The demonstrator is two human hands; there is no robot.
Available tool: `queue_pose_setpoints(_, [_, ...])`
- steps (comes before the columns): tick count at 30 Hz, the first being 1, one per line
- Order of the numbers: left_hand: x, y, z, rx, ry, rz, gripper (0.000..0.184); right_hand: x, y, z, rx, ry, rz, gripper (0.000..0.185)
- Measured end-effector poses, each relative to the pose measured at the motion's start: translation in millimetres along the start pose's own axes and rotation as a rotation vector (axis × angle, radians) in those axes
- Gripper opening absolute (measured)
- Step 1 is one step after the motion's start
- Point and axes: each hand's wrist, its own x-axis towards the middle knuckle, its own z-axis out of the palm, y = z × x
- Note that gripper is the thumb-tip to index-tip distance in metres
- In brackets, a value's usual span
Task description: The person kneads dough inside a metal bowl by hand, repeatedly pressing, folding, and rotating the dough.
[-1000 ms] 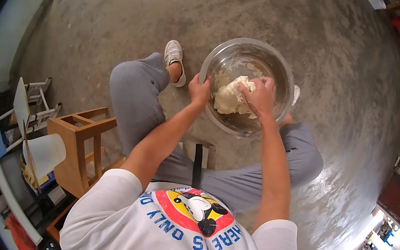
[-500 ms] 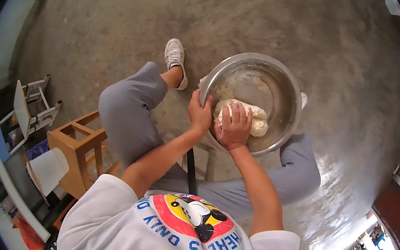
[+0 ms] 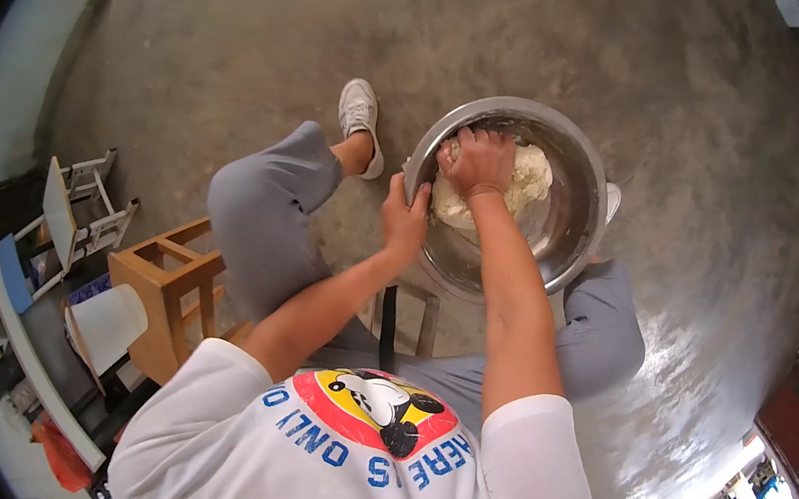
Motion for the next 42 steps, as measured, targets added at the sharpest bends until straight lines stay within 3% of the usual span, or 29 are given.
queue_pose_setpoints(2, [6,-10,7,0.064,0.042,0.011,0.028,-1,3,4,0.031,-0.044,0.036,0.040])
queue_pose_setpoints(3, [6,-12,6,0.047,0.046,0.029,0.028,-12,7,-5,0.069,-0.003,-0.064,0.044])
queue_pose_setpoints(6, [12,-17,10,0.010,0.045,0.041,0.025,-52,6,-61,0.321,0.014,-0.047,0.045])
queue_pose_setpoints(7, [12,-21,11,0.014,0.043,0.025,0.025,-63,1,-85,0.327,-0.207,0.069,0.041])
queue_pose_setpoints(10, [5,-18,7,0.013,0.056,0.031,0.023,-111,2,-87,0.096,-0.340,0.044,0.044])
queue_pose_setpoints(13, [10,-8,7,0.040,0.040,-0.007,0.022,-139,-8,-68,0.016,0.040,-0.092,0.049])
queue_pose_setpoints(17, [7,-16,7,0.031,0.029,0.026,0.020,-126,-8,-40,-0.022,0.074,-0.193,0.046])
queue_pose_setpoints(20, [5,-6,3,0.016,0.015,0.001,0.022,-83,-7,-31,0.064,-0.068,-0.203,0.035])
queue_pose_setpoints(21, [5,-6,2,0.013,0.010,-0.009,0.022,-67,-8,-26,0.082,-0.011,-0.233,0.027])
queue_pose_setpoints(25, [5,-2,4,-0.024,0.005,-0.011,0.024,-34,3,2,0.095,0.005,-0.227,0.022])
queue_pose_setpoints(29, [6,4,1,0.028,0.008,0.011,0.026,8,-6,5,0.006,-0.262,0.031,0.031])
queue_pose_setpoints(33, [11,-2,2,0.047,0.027,0.066,0.028,1,-16,-1,-0.052,-0.164,0.029,0.037])
queue_pose_setpoints(36, [13,-15,5,-0.016,0.028,0.096,0.029,-21,-4,-27,0.080,-0.311,-0.050,0.039])
queue_pose_setpoints(40, [11,-13,4,0.053,0.023,0.024,0.029,-75,2,-67,0.324,-0.194,0.052,0.027])
queue_pose_setpoints(42, [12,-11,6,0.089,0.035,0.026,0.028,-110,2,-66,0.219,-0.099,0.017,0.024])
